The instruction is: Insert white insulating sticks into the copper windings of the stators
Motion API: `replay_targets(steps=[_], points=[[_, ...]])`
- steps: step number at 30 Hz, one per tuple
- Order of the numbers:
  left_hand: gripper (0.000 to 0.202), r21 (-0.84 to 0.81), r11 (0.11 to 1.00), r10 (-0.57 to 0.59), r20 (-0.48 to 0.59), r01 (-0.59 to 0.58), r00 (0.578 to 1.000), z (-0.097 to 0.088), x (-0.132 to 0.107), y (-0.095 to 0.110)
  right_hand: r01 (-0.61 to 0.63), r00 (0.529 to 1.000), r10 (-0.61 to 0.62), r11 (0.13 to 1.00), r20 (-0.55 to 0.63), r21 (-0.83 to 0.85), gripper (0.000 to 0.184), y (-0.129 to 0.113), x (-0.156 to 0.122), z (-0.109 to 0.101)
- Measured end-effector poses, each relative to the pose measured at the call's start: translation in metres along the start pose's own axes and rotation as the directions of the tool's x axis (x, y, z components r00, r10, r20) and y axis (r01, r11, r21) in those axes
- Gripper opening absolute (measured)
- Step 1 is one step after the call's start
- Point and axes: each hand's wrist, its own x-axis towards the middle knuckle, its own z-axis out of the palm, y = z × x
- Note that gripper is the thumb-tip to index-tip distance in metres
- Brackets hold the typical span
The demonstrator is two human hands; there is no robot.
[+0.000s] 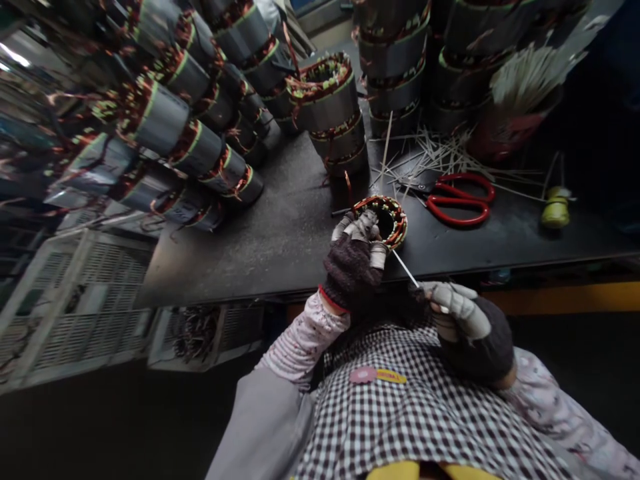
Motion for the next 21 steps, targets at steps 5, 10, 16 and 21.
replay_targets(steps=[5,10,16,21], points=[[0.036,-0.053,0.999,-0.008,0.014,0.009,1.000,0.000,0.000,-0.002,0.021,1.000,-0.021,1.000,-0.012,0.008,0.043,-0.001,0.031,0.007],[0.030,-0.120,0.991,-0.059,0.058,0.065,0.997,-0.003,0.002,0.002,-0.137,0.991,0.136,0.976,0.018,0.172,0.031,0.010,0.044,0.021],[0.026,-0.147,0.972,-0.179,0.050,0.184,0.983,-0.003,0.001,0.008,-0.026,0.997,0.036,0.989,-0.068,0.148,0.030,0.008,0.046,0.020],[0.029,-0.161,0.977,-0.138,0.022,0.140,0.990,-0.002,0.000,0.006,0.037,0.998,-0.043,0.989,0.037,0.142,0.030,0.013,0.051,0.022]])
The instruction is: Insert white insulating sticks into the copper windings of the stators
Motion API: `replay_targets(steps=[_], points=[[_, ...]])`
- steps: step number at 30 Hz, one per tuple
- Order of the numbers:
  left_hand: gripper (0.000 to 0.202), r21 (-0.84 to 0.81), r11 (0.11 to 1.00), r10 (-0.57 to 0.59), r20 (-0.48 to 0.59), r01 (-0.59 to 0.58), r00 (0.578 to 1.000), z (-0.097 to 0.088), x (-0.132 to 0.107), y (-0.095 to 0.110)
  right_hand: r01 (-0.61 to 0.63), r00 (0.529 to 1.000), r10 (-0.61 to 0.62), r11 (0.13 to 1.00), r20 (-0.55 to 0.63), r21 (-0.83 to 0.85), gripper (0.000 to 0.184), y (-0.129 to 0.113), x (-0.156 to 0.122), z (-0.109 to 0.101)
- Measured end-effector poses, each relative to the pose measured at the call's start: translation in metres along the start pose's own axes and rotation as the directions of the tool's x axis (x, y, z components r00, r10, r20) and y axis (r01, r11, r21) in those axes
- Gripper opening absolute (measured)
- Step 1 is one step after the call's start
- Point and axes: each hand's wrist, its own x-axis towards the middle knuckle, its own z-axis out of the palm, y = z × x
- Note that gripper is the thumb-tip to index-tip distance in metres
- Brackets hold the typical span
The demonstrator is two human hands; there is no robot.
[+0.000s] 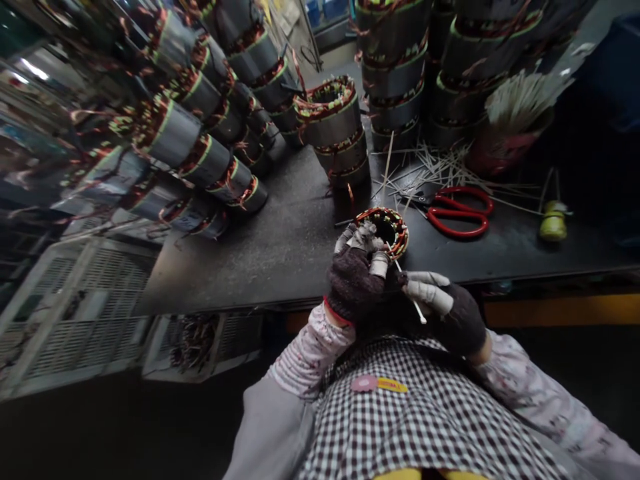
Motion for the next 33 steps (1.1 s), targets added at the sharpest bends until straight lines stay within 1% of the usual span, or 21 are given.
replay_targets(steps=[2,4,6,7,9,10,12,14,15,17,19,22,25,27,30,31,32,33], points=[[0.026,-0.043,0.999,-0.010,-0.026,0.009,1.000,0.002,-0.002,-0.001,-0.083,0.993,0.087,0.995,-0.074,0.063,0.024,0.009,0.006,0.006],[0.023,-0.094,0.994,-0.056,-0.047,0.052,0.997,0.007,-0.004,-0.001,-0.139,0.981,0.151,0.985,-0.124,0.101,0.018,0.016,0.012,0.010],[0.020,-0.166,0.981,-0.114,-0.064,0.102,0.991,0.011,-0.006,-0.001,-0.197,0.964,0.212,0.975,-0.160,0.104,0.012,0.017,0.016,0.009],[0.018,-0.205,0.973,-0.127,-0.073,0.110,0.989,0.013,-0.006,-0.001,-0.246,0.948,0.264,0.962,-0.177,0.115,0.013,0.016,0.018,0.007],[0.013,-0.257,0.963,-0.104,-0.084,0.079,0.991,0.014,-0.006,-0.001,-0.345,0.910,0.375,0.922,-0.176,0.178,0.017,0.011,0.023,0.001],[0.011,-0.264,0.963,-0.079,-0.079,0.056,0.994,0.014,-0.005,-0.002,-0.380,0.898,0.415,0.898,-0.144,0.220,0.016,0.008,0.026,-0.002],[0.007,-0.256,0.966,-0.037,-0.061,0.020,0.997,0.012,-0.004,-0.002,-0.391,0.907,0.418,0.879,-0.049,0.275,0.010,0.003,0.033,-0.007],[0.008,-0.250,0.968,-0.027,-0.043,0.016,0.999,0.010,-0.002,-0.003,-0.380,0.921,0.388,0.890,0.017,0.251,0.009,-0.002,0.041,-0.010],[0.009,-0.247,0.969,-0.025,-0.035,0.016,0.999,0.009,-0.002,-0.002,-0.376,0.925,0.379,0.901,0.028,0.216,0.009,-0.004,0.045,-0.011],[0.009,-0.232,0.972,-0.027,-0.023,0.021,0.999,0.007,-0.001,-0.001,-0.396,0.918,0.396,0.909,0.030,0.132,0.011,-0.005,0.050,-0.010],[0.007,-0.228,0.974,-0.016,-0.024,0.011,1.000,0.006,0.000,0.001,-0.449,0.893,0.447,0.892,0.046,0.059,0.014,-0.004,0.054,-0.008],[0.007,-0.256,0.966,0.018,-0.050,-0.030,0.999,0.004,0.001,0.002,-0.503,0.863,0.501,0.864,0.068,0.019,0.017,-0.002,0.054,-0.007],[0.009,-0.246,0.969,0.015,-0.037,-0.024,0.999,0.003,0.001,0.002,-0.480,0.877,0.478,0.875,0.033,0.063,0.018,-0.004,0.052,-0.008],[0.009,-0.224,0.975,0.005,-0.037,-0.014,0.999,0.003,0.002,0.002,-0.472,0.882,0.470,0.880,0.044,0.057,0.019,-0.004,0.053,-0.008],[0.009,-0.216,0.976,0.018,-0.033,-0.025,0.999,0.003,0.002,0.000,-0.512,0.854,0.511,0.859,0.101,-0.015,0.022,0.000,0.055,-0.006],[0.010,-0.223,0.974,0.022,-0.022,-0.027,1.000,0.002,0.003,0.000,-0.506,0.855,0.508,0.861,0.109,-0.045,0.023,0.002,0.056,-0.005],[0.010,-0.233,0.972,0.027,-0.008,-0.029,1.000,0.001,0.003,0.000,-0.472,0.871,0.479,0.878,0.107,-0.080,0.022,0.003,0.056,-0.005],[0.010,-0.245,0.969,0.032,0.000,-0.031,0.999,0.000,0.004,0.000,-0.411,0.902,0.422,0.904,0.092,-0.119,0.021,0.005,0.056,-0.005]])
